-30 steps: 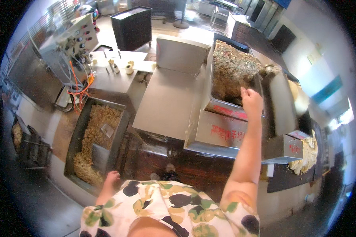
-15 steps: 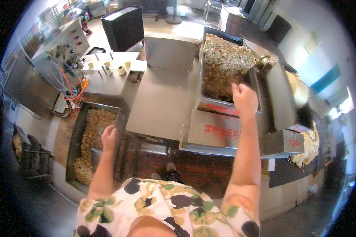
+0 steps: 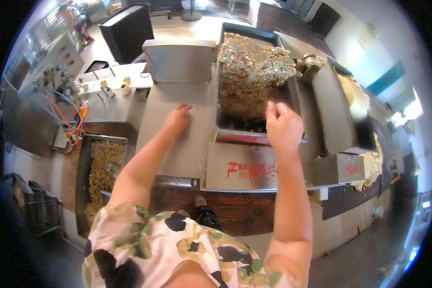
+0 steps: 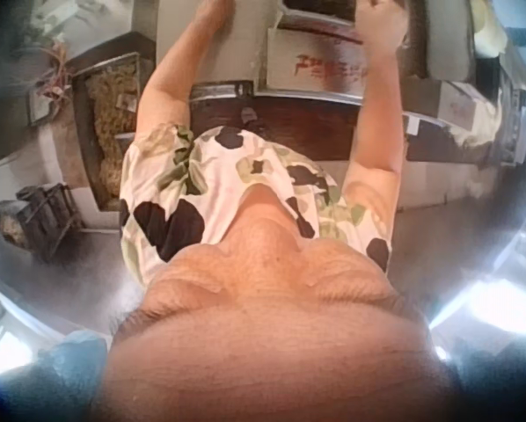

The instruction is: The person handles a large mass of dough and a grainy mixture in a commercial kitchen. They repeatedly take portions of the dough, place them into a metal tray containing the grainy mixture, and press the dough into the mixture by hand.

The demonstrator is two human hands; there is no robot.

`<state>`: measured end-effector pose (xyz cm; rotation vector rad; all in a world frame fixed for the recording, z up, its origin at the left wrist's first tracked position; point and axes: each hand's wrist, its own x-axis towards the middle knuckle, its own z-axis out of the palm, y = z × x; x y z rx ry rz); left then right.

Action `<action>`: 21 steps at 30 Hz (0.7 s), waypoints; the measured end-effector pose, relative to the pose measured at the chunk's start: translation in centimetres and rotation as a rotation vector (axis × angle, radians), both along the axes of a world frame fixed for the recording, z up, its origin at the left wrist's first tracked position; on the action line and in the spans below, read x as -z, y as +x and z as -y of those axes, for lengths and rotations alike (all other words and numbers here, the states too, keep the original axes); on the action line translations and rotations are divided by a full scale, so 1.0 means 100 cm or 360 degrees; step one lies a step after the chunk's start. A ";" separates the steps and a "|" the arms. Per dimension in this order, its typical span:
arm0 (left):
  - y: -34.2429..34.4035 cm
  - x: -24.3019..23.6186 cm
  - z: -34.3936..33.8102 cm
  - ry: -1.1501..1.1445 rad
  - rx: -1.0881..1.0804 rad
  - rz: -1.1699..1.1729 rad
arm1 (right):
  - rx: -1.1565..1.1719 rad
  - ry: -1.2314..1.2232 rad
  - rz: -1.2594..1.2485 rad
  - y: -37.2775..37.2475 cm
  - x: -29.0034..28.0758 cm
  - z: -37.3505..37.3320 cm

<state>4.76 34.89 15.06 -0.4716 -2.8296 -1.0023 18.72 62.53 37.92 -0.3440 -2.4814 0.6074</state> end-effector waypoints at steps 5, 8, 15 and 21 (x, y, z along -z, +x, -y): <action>-0.038 0.005 -0.027 -0.0444 0.0201 -0.0123 | -0.0037 -0.0048 -0.0030 -0.002 0.001 0.000; -0.046 -0.001 -0.036 -0.0753 0.0372 -0.0045 | -0.0021 -0.0011 -0.0055 -0.001 -0.001 -0.002; -0.055 0.039 -0.013 -0.0356 0.0126 -0.0043 | -0.0036 0.0031 -0.0134 -0.003 -0.003 0.002; -0.053 0.025 0.013 0.1364 -0.0152 0.1089 | -0.0005 -0.0050 -0.0061 -0.005 -0.004 0.003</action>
